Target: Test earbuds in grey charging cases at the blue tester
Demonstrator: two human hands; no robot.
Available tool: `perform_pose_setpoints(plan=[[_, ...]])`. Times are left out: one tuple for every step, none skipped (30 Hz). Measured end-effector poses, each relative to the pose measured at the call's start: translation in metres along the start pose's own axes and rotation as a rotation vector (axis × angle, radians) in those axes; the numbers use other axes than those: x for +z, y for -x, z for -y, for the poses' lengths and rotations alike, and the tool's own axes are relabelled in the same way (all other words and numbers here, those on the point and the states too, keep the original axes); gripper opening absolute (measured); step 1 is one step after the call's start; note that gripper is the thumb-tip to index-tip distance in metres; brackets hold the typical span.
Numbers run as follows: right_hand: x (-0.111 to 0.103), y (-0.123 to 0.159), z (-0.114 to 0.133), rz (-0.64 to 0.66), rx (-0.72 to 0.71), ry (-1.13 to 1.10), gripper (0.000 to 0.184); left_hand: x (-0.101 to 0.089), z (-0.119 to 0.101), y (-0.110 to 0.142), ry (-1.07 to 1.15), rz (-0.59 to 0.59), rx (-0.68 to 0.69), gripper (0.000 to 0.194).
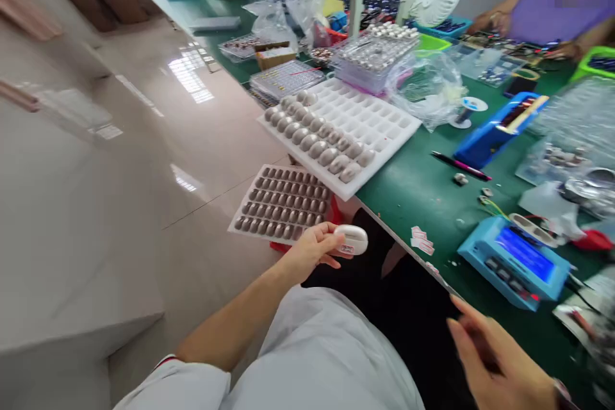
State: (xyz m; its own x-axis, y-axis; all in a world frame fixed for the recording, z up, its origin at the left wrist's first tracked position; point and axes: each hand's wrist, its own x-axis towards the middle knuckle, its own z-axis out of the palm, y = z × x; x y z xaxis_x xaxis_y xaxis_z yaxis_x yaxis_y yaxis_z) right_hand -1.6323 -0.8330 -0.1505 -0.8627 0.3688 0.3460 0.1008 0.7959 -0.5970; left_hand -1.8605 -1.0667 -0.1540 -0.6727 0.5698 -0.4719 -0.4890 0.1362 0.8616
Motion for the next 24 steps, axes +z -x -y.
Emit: perform_pose_setpoints(plan=[[0.006, -0.009, 0.012, 0.029, -0.006, -0.061, 0.028, 0.017, -0.005, 0.0, 0.056, 0.088, 0.0, 0.047], [0.012, -0.018, 0.023, 0.042, 0.012, -0.121, 0.031, 0.033, -0.009, -0.001, 0.087, 0.159, 0.003, 0.048], [0.018, -0.027, 0.03, 0.057, 0.031, -0.173, 0.034, 0.047, -0.012, -0.003, 0.09, 0.212, 0.012, 0.049], [0.023, -0.035, 0.034, 0.08, 0.041, -0.208, 0.037, 0.06, -0.013, -0.007, 0.086, 0.257, 0.024, 0.05], [0.027, -0.041, 0.035, 0.091, 0.057, -0.227, 0.039, 0.071, -0.014, -0.012, 0.085, 0.297, 0.035, 0.052], [0.029, -0.046, 0.034, 0.082, 0.068, -0.23, 0.042, 0.08, -0.013, -0.017, 0.086, 0.329, 0.043, 0.054], [0.031, -0.049, 0.03, 0.067, 0.08, -0.22, 0.044, 0.089, -0.012, -0.022, 0.089, 0.353, 0.048, 0.055], [0.032, -0.05, 0.026, 0.045, 0.092, -0.202, 0.045, 0.095, -0.011, -0.028, 0.094, 0.37, 0.051, 0.055], [0.032, -0.051, 0.021, 0.021, 0.105, -0.184, 0.046, 0.101, -0.01, -0.033, 0.1, 0.38, 0.051, 0.055], [0.032, -0.051, 0.016, 0.001, 0.12, -0.169, 0.046, 0.105, -0.008, -0.038, 0.107, 0.384, 0.049, 0.055], [0.032, -0.051, 0.012, -0.013, 0.134, -0.159, 0.046, 0.109, -0.007, -0.043, 0.113, 0.386, 0.044, 0.053], [0.032, -0.051, 0.008, -0.023, 0.148, -0.154, 0.046, 0.111, -0.006, -0.047, 0.117, 0.39, 0.036, 0.051], [0.032, -0.051, 0.005, -0.031, 0.161, -0.151, 0.046, 0.113, -0.005, -0.05, 0.12, 0.394, 0.027, 0.049], [0.032, -0.051, 0.003, -0.036, 0.173, -0.149, 0.046, 0.114, -0.005, -0.053, 0.12, 0.398, 0.019, 0.047], [0.033, -0.051, 0.002, -0.038, 0.184, -0.149, 0.046, 0.115, -0.004, -0.055, 0.118, 0.404, 0.013, 0.044], [0.033, -0.051, 0.001, -0.038, 0.194, -0.154, 0.046, 0.116, -0.005, -0.056, 0.113, 0.408, 0.009, 0.043], [0.034, -0.051, 0.001, -0.037, 0.204, -0.164, 0.047, 0.116, -0.005, -0.056, 0.107, 0.41, 0.007, 0.042], [0.034, -0.051, 0.0, -0.036, 0.212, -0.178, 0.047, 0.116, -0.005, -0.056, 0.099, 0.409, 0.005, 0.041], [0.034, -0.05, 0.0, -0.033, 0.219, -0.194, 0.048, 0.117, -0.006, -0.056, 0.092, 0.406, 0.004, 0.042], [0.034, -0.05, 0.0, -0.032, 0.226, -0.211, 0.048, 0.117, -0.006, -0.056, 0.086, 0.403, 0.003, 0.042], [0.034, -0.05, 0.0, -0.03, 0.233, -0.227, 0.048, 0.117, -0.007, -0.055, 0.082, 0.401, 0.002, 0.043], [0.033, -0.05, -0.001, -0.028, 0.239, -0.242, 0.048, 0.117, -0.007, -0.055, 0.079, 0.399, 0.003, 0.044], [0.033, -0.05, -0.001, -0.026, 0.244, -0.255, 0.049, 0.117, -0.007, -0.054, 0.076, 0.398, 0.006, 0.045], [0.033, -0.05, -0.001, -0.023, 0.248, -0.268, 0.049, 0.117, -0.008, -0.054, 0.072, 0.398, 0.008, 0.045]])
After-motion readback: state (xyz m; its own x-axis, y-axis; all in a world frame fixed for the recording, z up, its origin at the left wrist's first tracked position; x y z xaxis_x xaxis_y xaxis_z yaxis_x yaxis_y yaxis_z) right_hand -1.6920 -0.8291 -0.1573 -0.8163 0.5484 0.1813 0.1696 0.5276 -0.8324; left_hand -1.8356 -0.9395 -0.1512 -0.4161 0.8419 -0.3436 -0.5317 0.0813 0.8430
